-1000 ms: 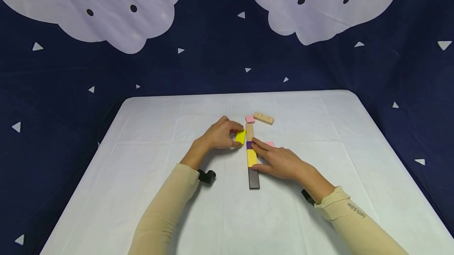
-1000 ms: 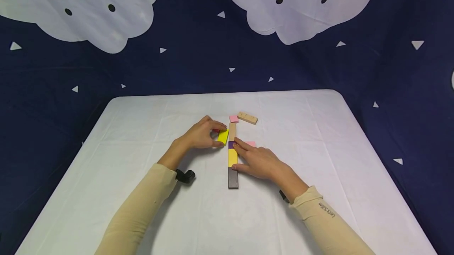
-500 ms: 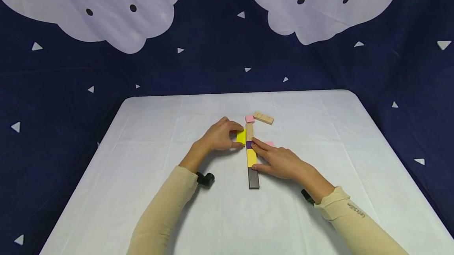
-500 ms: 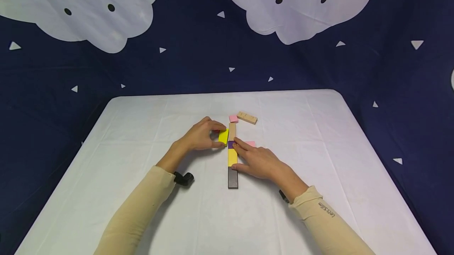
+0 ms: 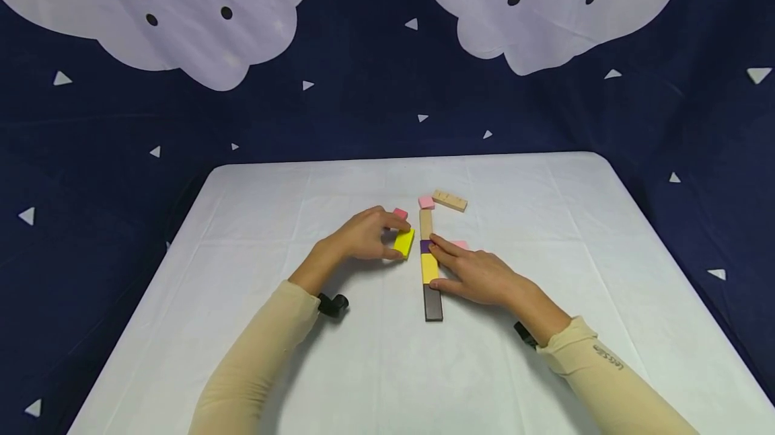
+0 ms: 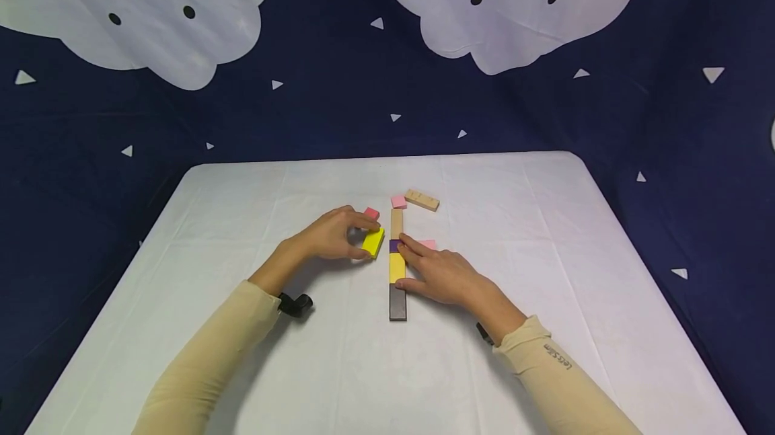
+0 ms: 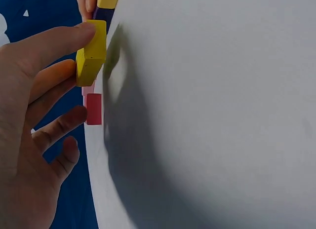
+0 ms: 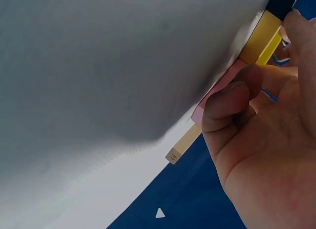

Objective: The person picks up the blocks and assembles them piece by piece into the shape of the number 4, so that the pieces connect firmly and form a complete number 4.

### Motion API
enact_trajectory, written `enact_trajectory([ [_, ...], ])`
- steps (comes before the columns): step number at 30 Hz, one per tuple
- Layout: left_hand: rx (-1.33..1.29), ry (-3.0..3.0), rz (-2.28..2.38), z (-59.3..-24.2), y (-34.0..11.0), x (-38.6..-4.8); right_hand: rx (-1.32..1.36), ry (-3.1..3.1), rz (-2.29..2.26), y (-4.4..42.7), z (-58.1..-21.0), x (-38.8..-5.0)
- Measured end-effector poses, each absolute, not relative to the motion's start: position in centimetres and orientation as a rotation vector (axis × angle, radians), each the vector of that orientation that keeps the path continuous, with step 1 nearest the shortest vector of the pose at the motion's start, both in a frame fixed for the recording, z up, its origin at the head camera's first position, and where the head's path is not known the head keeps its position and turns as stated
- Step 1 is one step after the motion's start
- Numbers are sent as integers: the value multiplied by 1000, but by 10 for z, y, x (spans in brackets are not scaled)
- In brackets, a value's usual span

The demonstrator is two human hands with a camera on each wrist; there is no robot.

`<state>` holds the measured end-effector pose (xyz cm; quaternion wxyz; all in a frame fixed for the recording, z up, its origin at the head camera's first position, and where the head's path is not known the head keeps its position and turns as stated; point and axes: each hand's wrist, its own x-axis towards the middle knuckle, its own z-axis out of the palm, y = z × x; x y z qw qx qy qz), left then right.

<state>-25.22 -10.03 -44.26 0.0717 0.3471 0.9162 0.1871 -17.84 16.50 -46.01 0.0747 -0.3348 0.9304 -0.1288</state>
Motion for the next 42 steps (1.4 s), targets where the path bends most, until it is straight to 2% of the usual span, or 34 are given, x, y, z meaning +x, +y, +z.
enact_trajectory([
  [23, 956, 2873, 664, -465, -106, -243, -1004, 2801, -364, 165, -460, -179],
  [35, 913, 2596, 898, -462, -116, -253, -984, 2804, -356, 168, -461, -176],
  [42, 911, 2502, 836, -459, -115, -259, -1007, 2802, -381, 167, -462, -177],
])
